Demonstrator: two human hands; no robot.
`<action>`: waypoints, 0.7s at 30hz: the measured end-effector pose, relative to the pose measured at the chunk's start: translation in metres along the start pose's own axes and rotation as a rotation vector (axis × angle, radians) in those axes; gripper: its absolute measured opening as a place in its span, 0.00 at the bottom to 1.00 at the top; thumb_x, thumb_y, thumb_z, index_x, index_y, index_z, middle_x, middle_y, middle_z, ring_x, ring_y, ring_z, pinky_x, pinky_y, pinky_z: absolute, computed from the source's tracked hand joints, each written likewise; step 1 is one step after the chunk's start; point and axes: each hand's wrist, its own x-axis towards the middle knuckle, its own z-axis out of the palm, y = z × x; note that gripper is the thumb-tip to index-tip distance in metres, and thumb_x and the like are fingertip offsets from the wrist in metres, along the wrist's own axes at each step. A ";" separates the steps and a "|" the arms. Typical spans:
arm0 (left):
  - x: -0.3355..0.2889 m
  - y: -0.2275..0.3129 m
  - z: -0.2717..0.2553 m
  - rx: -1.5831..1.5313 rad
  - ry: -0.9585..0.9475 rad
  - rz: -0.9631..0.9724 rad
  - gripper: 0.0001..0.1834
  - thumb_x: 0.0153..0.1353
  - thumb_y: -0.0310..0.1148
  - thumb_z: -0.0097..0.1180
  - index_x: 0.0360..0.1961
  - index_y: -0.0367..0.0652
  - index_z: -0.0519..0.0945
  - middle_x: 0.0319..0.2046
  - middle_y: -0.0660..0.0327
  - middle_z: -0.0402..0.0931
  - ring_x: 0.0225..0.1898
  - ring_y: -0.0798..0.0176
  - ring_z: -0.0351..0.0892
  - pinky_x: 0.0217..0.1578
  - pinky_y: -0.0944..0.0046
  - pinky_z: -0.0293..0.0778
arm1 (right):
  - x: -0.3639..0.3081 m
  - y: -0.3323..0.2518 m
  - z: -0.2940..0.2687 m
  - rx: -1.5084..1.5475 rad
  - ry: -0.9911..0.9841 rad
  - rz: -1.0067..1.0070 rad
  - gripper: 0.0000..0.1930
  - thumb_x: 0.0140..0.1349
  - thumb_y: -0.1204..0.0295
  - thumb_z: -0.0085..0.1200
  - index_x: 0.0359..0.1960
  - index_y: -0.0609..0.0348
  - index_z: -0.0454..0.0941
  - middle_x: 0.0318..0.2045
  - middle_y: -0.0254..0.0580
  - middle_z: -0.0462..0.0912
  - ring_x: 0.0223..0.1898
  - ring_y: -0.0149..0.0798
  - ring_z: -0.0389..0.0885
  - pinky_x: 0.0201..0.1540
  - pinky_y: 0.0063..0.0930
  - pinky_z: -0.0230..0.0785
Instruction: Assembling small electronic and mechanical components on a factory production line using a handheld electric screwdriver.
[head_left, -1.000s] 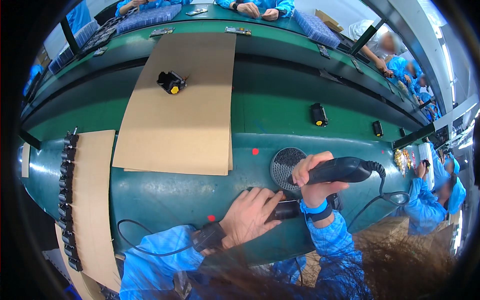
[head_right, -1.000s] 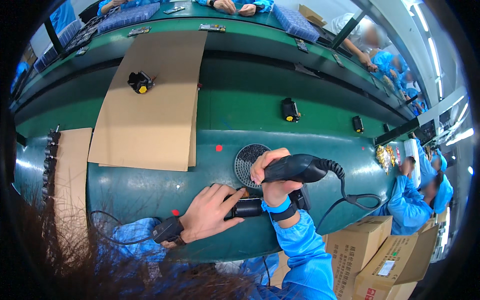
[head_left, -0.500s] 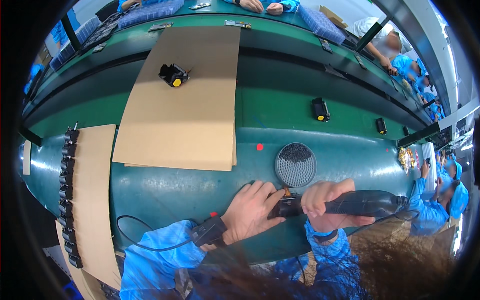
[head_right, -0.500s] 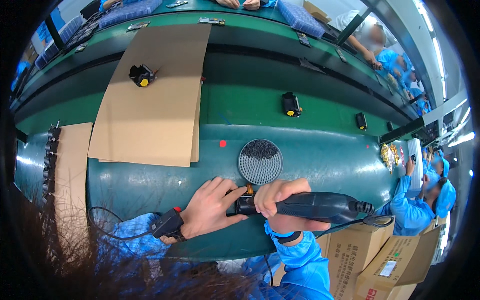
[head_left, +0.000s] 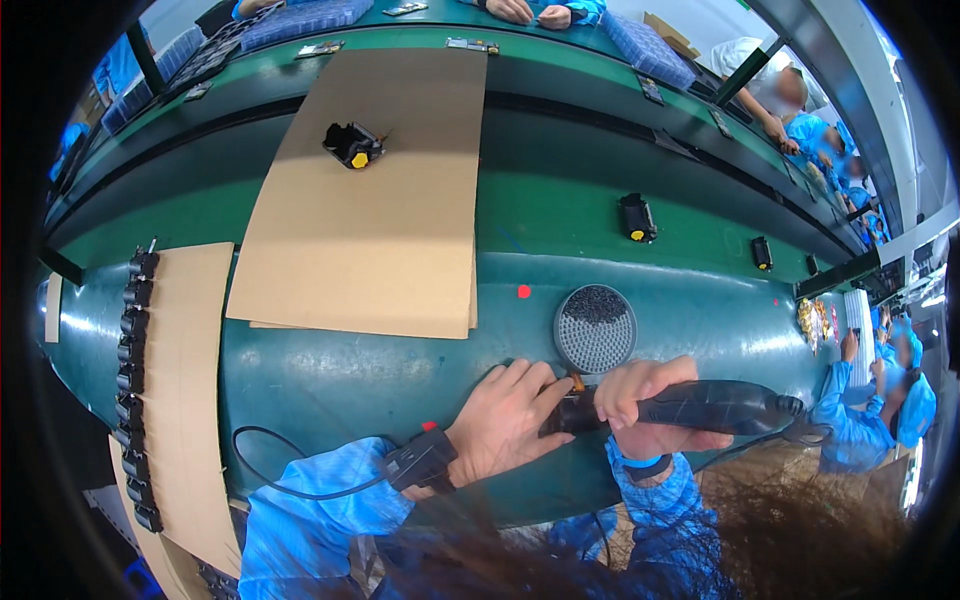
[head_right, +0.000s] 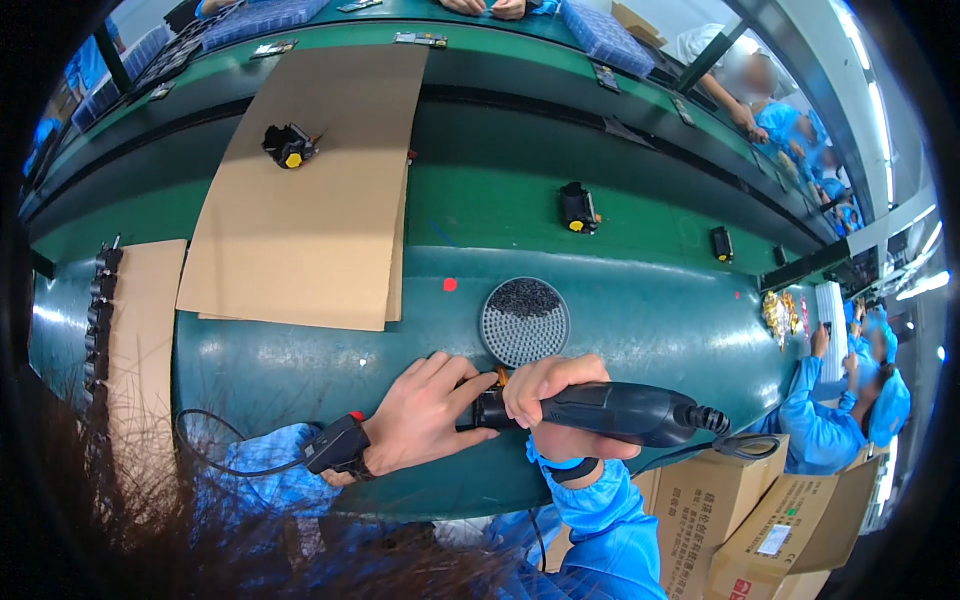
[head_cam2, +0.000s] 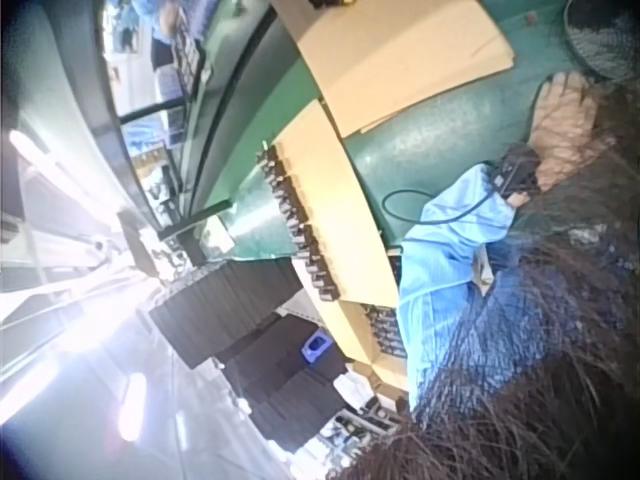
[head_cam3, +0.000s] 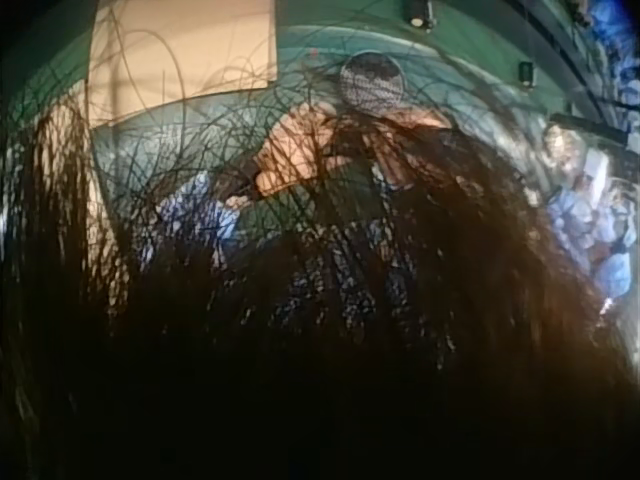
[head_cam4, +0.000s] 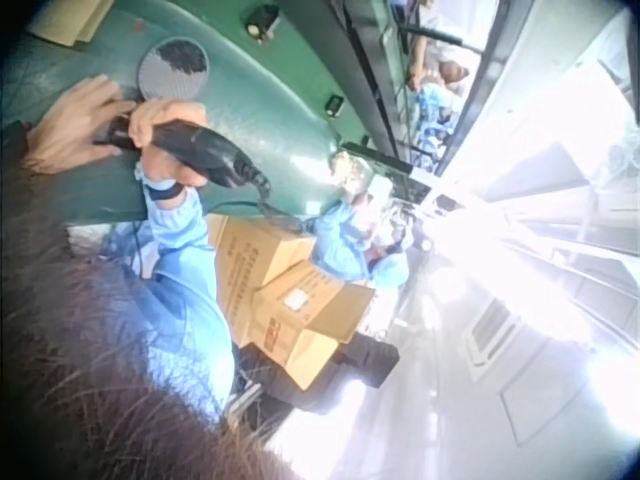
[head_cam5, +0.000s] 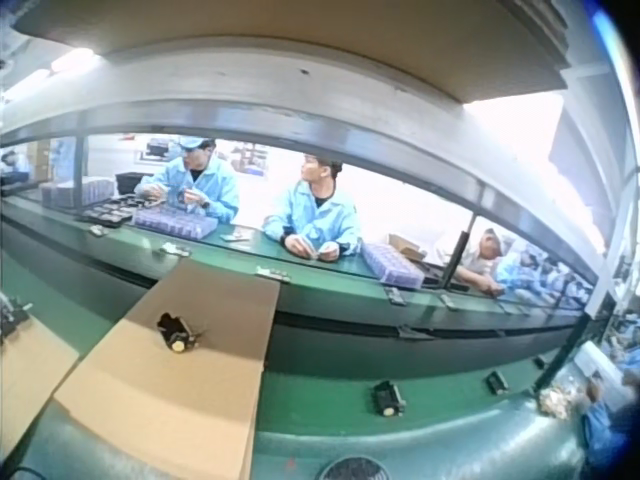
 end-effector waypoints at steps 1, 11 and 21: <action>0.000 0.000 0.000 0.002 -0.003 -0.003 0.34 0.47 0.45 0.75 0.54 0.41 0.81 0.40 0.62 0.73 0.43 0.57 0.74 0.44 0.58 0.74 | 0.000 0.000 0.000 0.000 -0.001 0.001 0.50 0.48 0.19 0.49 0.41 0.64 0.70 0.20 0.44 0.74 0.20 0.36 0.72 0.22 0.32 0.71; 0.002 0.003 0.004 -0.001 -0.003 0.004 0.35 0.47 0.45 0.75 0.55 0.42 0.81 0.40 0.62 0.73 0.44 0.57 0.74 0.45 0.58 0.74 | -0.002 0.007 -0.004 0.016 -0.039 -0.005 0.49 0.44 0.20 0.52 0.38 0.63 0.70 0.19 0.41 0.73 0.18 0.34 0.72 0.20 0.29 0.68; -0.013 0.007 -0.011 -0.076 -0.007 0.015 0.32 0.51 0.47 0.70 0.54 0.42 0.78 0.46 0.53 0.73 0.50 0.46 0.73 0.50 0.48 0.70 | -0.014 0.012 0.010 -0.152 0.116 0.134 0.49 0.43 0.18 0.48 0.38 0.59 0.70 0.18 0.38 0.74 0.19 0.34 0.74 0.22 0.31 0.71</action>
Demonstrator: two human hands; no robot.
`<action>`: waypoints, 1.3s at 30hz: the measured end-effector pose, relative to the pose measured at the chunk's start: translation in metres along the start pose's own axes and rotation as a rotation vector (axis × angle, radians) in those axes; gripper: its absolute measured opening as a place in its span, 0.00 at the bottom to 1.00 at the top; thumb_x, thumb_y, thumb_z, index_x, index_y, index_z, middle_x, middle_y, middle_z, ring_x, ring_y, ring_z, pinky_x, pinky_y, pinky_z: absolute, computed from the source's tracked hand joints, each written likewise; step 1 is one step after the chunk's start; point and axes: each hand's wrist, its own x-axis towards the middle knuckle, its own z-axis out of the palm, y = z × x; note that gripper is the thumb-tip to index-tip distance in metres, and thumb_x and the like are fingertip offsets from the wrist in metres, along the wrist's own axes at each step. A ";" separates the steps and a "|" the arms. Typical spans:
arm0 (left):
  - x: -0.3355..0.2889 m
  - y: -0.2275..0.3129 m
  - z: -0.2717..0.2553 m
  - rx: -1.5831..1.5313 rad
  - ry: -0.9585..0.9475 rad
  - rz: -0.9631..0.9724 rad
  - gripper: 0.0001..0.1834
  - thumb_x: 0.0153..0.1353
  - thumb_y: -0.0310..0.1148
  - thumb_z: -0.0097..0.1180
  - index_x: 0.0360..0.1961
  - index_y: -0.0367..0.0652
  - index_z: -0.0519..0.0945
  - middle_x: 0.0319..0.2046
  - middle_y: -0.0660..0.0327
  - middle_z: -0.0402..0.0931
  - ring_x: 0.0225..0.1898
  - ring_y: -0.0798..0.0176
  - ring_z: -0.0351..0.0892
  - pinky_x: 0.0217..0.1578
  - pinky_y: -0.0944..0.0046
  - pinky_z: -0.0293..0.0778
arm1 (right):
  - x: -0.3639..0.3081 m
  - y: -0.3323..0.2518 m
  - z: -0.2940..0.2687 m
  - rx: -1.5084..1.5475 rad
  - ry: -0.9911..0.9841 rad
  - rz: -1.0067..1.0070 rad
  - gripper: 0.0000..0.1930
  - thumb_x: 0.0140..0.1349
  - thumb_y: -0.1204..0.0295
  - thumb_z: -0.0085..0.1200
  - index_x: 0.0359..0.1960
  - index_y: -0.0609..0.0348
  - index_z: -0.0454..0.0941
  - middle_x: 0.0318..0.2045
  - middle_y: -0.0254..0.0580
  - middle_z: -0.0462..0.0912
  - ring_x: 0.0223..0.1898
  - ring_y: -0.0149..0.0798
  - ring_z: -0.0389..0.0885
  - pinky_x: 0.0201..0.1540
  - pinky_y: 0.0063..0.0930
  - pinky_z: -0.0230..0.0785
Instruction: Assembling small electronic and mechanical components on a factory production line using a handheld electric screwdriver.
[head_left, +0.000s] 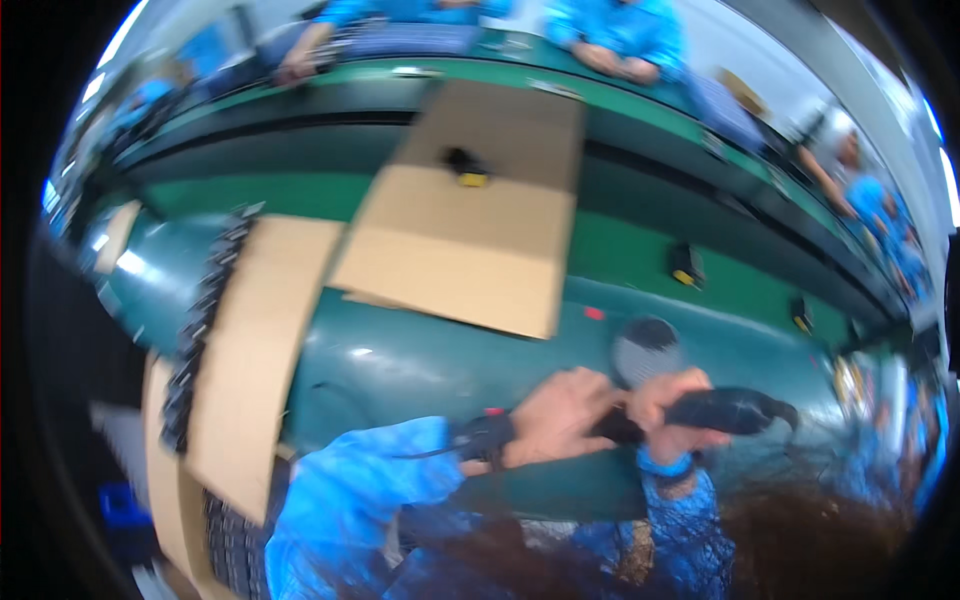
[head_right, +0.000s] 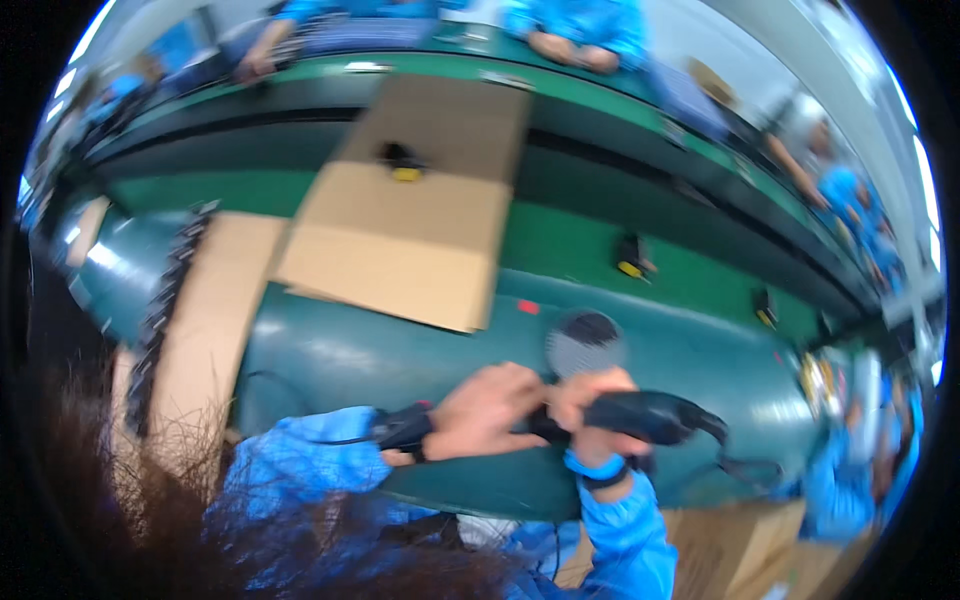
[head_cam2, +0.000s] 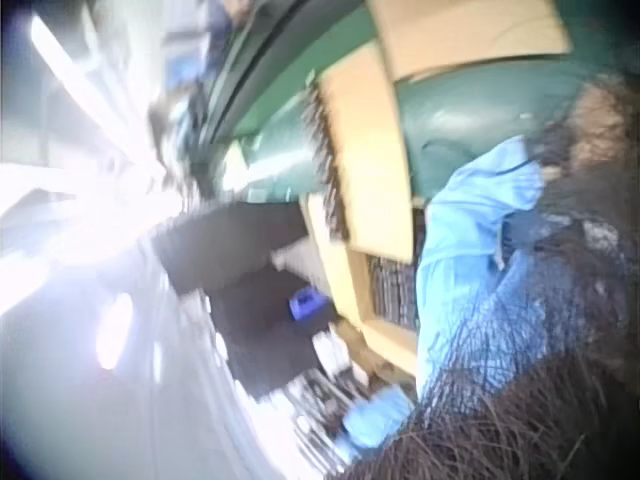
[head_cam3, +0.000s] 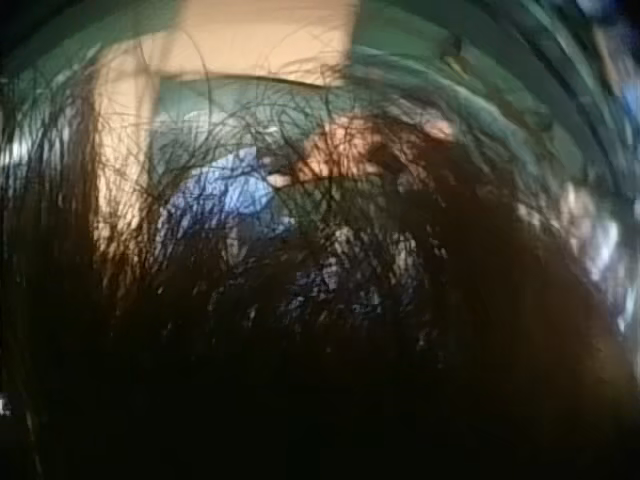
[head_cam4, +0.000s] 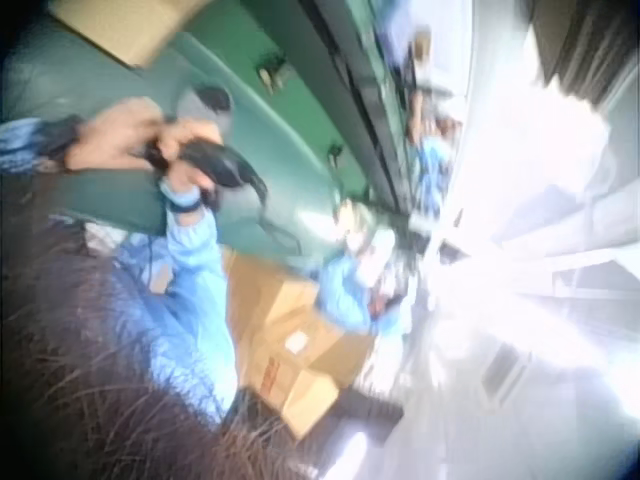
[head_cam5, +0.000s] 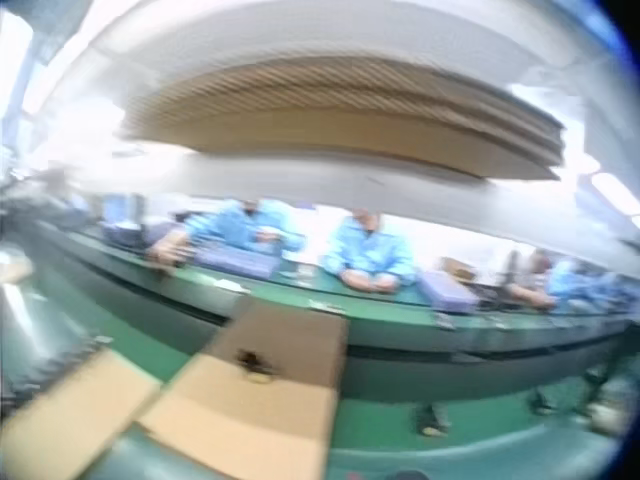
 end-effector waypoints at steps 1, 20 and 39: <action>-0.001 0.001 0.005 -0.084 0.081 0.058 0.32 0.50 0.45 0.70 0.54 0.41 0.77 0.46 0.52 0.73 0.50 0.45 0.73 0.51 0.47 0.70 | -0.002 0.001 -0.006 0.039 0.028 -0.038 0.49 0.44 0.17 0.45 0.41 0.58 0.69 0.18 0.37 0.75 0.19 0.35 0.74 0.23 0.31 0.72; -0.078 0.031 -0.076 0.508 0.298 -0.171 0.25 0.55 0.41 0.60 0.53 0.46 0.73 0.63 0.46 0.62 0.66 0.42 0.63 0.53 0.47 0.69 | 0.032 -0.060 -0.118 0.202 0.084 -0.310 0.41 0.63 0.25 0.36 0.41 0.56 0.76 0.20 0.42 0.76 0.15 0.37 0.72 0.18 0.31 0.65; -0.147 -0.132 -0.288 0.759 0.819 -0.805 0.35 0.47 0.42 0.74 0.55 0.37 0.78 0.51 0.50 0.75 0.53 0.46 0.79 0.55 0.53 0.75 | 0.026 -0.048 -0.122 0.122 0.231 -0.266 0.41 0.60 0.23 0.40 0.41 0.54 0.75 0.20 0.42 0.74 0.17 0.38 0.72 0.19 0.29 0.66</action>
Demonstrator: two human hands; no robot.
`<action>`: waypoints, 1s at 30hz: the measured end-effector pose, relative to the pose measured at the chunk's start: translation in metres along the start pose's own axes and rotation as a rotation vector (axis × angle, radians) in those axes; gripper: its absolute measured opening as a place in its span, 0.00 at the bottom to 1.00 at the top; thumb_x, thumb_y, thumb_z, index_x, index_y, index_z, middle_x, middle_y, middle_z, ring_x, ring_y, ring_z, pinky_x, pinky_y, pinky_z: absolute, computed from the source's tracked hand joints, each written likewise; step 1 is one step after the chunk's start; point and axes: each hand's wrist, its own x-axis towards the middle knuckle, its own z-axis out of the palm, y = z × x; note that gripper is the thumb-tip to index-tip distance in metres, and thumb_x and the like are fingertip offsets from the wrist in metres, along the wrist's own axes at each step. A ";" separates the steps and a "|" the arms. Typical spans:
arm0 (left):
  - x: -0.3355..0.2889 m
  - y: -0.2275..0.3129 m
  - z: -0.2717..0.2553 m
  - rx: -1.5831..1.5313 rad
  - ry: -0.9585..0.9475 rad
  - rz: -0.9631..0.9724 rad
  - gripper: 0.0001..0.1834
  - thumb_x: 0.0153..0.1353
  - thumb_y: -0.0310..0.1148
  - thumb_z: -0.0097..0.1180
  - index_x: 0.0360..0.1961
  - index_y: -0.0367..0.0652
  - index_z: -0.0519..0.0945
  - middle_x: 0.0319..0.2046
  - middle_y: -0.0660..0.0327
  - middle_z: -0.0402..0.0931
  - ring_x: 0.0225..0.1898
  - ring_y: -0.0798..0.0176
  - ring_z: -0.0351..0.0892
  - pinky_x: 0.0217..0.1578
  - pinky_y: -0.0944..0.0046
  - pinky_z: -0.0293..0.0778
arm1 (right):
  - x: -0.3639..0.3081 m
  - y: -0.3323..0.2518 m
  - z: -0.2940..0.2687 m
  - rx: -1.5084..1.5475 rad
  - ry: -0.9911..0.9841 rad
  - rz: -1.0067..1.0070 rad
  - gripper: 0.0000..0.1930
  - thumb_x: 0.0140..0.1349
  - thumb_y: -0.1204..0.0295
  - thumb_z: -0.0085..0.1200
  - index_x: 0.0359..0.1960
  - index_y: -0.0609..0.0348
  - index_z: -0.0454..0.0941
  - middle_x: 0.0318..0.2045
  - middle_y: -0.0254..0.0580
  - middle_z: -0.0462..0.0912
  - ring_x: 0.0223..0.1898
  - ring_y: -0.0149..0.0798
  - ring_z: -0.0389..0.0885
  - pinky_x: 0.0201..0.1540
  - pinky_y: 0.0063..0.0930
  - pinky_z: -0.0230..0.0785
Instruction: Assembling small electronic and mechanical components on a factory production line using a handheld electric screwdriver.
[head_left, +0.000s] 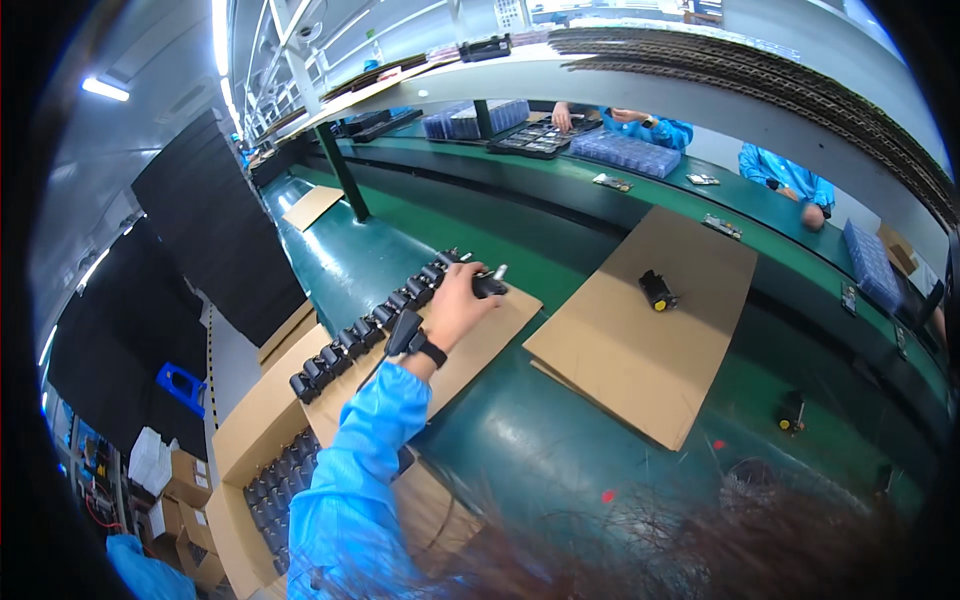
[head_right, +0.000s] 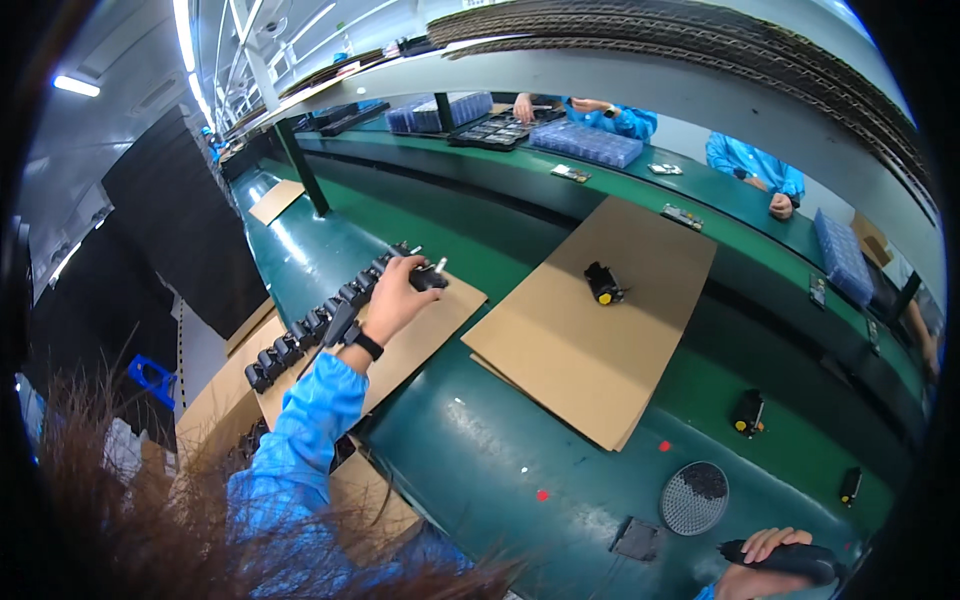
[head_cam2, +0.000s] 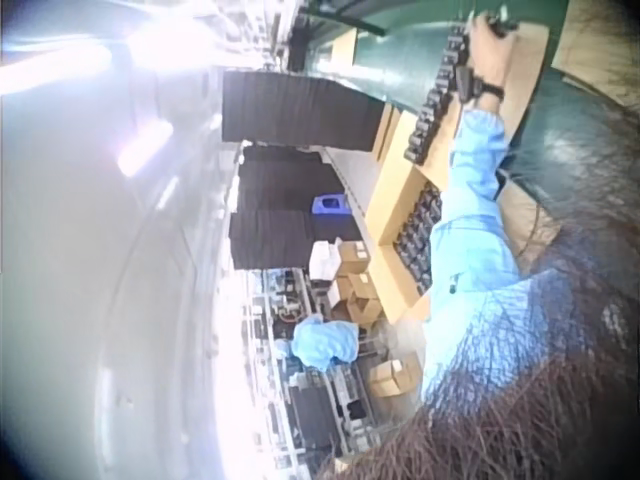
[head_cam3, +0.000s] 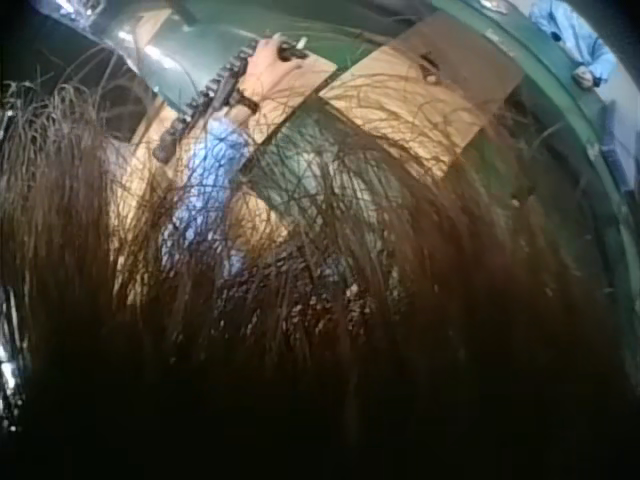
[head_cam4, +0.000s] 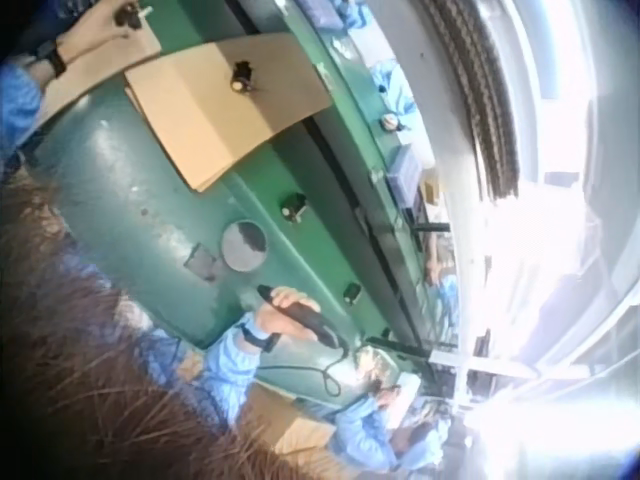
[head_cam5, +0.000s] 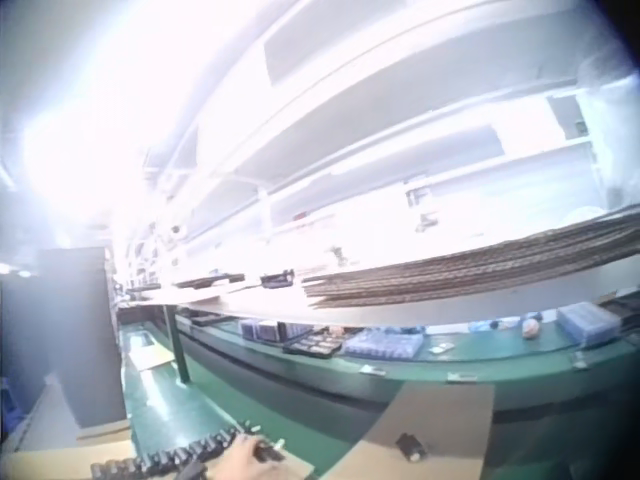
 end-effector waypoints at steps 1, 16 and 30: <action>0.007 -0.024 0.009 0.058 -0.021 -0.035 0.33 0.48 0.43 0.73 0.54 0.39 0.79 0.52 0.50 0.76 0.52 0.45 0.79 0.54 0.52 0.76 | 0.001 0.002 0.001 0.007 0.003 -0.009 0.41 0.60 0.23 0.40 0.41 0.54 0.75 0.20 0.42 0.74 0.17 0.38 0.72 0.19 0.29 0.66; 0.041 -0.086 0.048 0.372 -0.011 -0.068 0.29 0.50 0.48 0.70 0.50 0.40 0.85 0.52 0.52 0.77 0.57 0.44 0.73 0.58 0.49 0.74 | 0.022 0.019 -0.020 0.113 -0.605 -0.195 0.42 0.57 0.22 0.43 0.40 0.55 0.74 0.20 0.41 0.73 0.17 0.39 0.72 0.22 0.32 0.68; -0.003 0.212 0.058 -0.290 -0.222 0.666 0.28 0.54 0.30 0.64 0.58 0.40 0.77 0.58 0.49 0.73 0.62 0.43 0.70 0.63 0.50 0.67 | 0.010 0.005 0.026 -0.542 -0.024 0.309 0.33 0.63 0.42 0.60 0.47 0.66 0.76 0.30 0.38 0.79 0.28 0.33 0.80 0.31 0.27 0.73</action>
